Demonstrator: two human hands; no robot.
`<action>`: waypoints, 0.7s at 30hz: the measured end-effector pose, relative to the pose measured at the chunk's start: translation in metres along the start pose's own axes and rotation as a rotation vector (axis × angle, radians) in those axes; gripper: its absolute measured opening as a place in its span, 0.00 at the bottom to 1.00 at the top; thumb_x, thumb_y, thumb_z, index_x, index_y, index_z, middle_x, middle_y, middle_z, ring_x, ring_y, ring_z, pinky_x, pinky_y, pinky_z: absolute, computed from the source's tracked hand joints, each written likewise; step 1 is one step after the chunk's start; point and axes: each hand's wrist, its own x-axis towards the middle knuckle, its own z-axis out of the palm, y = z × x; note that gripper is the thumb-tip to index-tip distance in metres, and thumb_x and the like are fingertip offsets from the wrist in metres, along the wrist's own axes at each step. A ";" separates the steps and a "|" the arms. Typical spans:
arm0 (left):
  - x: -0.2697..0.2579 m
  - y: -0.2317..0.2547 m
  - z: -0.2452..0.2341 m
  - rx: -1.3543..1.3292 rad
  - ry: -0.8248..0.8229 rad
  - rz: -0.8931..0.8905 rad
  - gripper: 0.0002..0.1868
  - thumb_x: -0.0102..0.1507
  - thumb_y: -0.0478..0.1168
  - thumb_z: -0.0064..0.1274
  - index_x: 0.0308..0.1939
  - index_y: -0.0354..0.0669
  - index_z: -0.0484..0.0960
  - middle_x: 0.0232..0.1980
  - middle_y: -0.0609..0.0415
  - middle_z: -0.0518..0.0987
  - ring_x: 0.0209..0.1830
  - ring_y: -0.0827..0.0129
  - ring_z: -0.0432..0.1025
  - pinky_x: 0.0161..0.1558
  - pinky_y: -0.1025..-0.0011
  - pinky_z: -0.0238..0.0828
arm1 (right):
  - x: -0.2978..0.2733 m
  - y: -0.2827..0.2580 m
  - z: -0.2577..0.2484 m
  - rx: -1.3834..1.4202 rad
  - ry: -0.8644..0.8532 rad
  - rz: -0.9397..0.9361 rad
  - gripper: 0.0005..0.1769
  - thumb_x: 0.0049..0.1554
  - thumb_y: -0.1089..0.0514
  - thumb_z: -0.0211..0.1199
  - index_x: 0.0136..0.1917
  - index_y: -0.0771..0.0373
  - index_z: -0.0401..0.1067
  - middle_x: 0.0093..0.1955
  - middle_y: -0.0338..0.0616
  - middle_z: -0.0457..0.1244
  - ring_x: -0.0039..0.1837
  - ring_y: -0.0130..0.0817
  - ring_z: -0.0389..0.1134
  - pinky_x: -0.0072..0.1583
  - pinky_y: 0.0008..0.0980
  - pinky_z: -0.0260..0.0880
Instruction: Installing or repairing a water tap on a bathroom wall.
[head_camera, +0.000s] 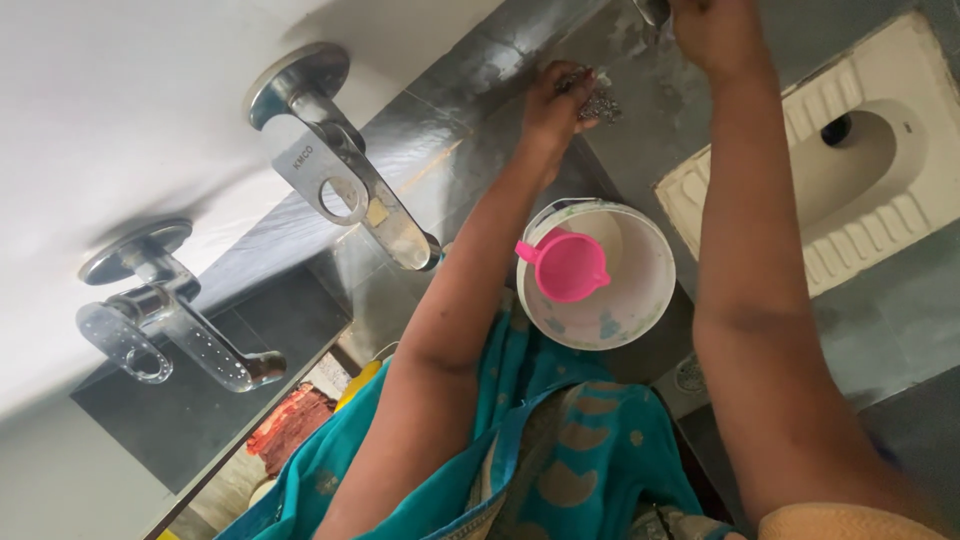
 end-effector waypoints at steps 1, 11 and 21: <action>-0.001 0.000 -0.001 -0.019 -0.013 -0.015 0.11 0.66 0.41 0.55 0.51 0.44 0.78 0.47 0.55 0.79 0.43 0.72 0.75 0.39 0.68 0.80 | -0.001 0.005 0.005 0.110 0.017 0.063 0.11 0.71 0.58 0.64 0.55 0.71 0.74 0.47 0.55 0.68 0.49 0.48 0.71 0.51 0.45 0.71; 0.004 -0.015 -0.008 0.014 -0.017 0.001 0.12 0.66 0.42 0.56 0.50 0.41 0.80 0.44 0.49 0.80 0.39 0.67 0.75 0.37 0.66 0.78 | -0.013 0.021 0.083 1.729 0.126 0.906 0.13 0.65 0.55 0.45 0.47 0.65 0.66 0.40 0.50 0.64 0.42 0.40 0.65 0.45 0.38 0.66; -0.002 -0.006 -0.008 -0.003 0.041 -0.012 0.27 0.59 0.39 0.62 0.61 0.46 0.70 0.50 0.54 0.82 0.44 0.70 0.78 0.40 0.68 0.77 | -0.023 0.059 0.051 1.787 0.048 1.025 0.13 0.66 0.60 0.44 0.38 0.61 0.61 0.33 0.41 0.54 0.31 0.31 0.50 0.34 0.31 0.52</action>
